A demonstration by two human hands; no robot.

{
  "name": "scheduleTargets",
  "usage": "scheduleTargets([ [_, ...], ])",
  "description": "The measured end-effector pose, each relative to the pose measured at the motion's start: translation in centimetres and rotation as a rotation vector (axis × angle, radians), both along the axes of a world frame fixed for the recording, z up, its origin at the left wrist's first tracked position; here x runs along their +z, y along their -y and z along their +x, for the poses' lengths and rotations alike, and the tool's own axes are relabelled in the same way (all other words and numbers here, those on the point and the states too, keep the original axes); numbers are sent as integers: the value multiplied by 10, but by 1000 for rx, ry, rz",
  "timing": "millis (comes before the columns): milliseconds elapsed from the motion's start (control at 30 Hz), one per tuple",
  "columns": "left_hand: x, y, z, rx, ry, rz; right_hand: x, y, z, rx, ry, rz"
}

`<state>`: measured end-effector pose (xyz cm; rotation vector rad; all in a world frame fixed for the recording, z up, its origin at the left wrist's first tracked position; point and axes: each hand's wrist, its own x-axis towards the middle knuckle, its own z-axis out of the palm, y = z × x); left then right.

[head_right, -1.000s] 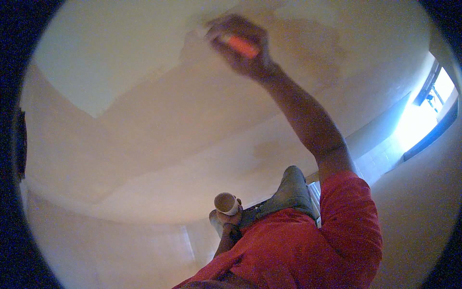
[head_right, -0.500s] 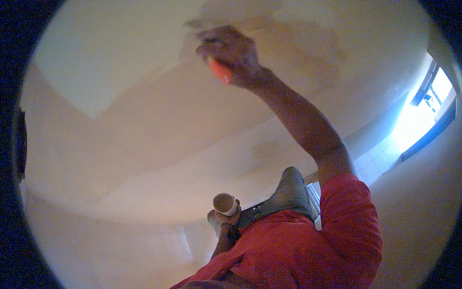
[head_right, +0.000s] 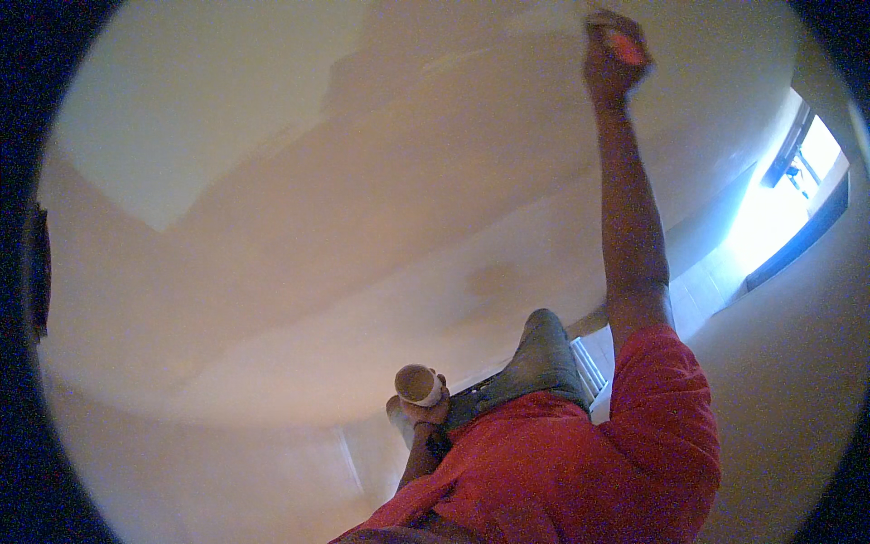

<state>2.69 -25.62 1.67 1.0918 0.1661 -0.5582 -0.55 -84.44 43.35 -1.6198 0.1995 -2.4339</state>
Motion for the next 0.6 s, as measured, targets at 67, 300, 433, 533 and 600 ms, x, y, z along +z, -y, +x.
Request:
scheduleTargets([
  [67, 4, -5, 5, 83, -264, -230, -5, -25, 17, -141, -155, -213],
  [300, 17, -11, 2, 105, -400, -388, -8, -92, 8, 311, -227, -87],
  [433, 15, -11, 1, 46, -339, -398, -19, 6, -21, 162, -150, 181],
  [533, 11, -7, -2, 35, -222, -271, -16, 29, -39, 125, 51, 158],
  [600, 14, -6, -3, 53, -252, -266, -17, 23, -31, 67, 52, 99],
])
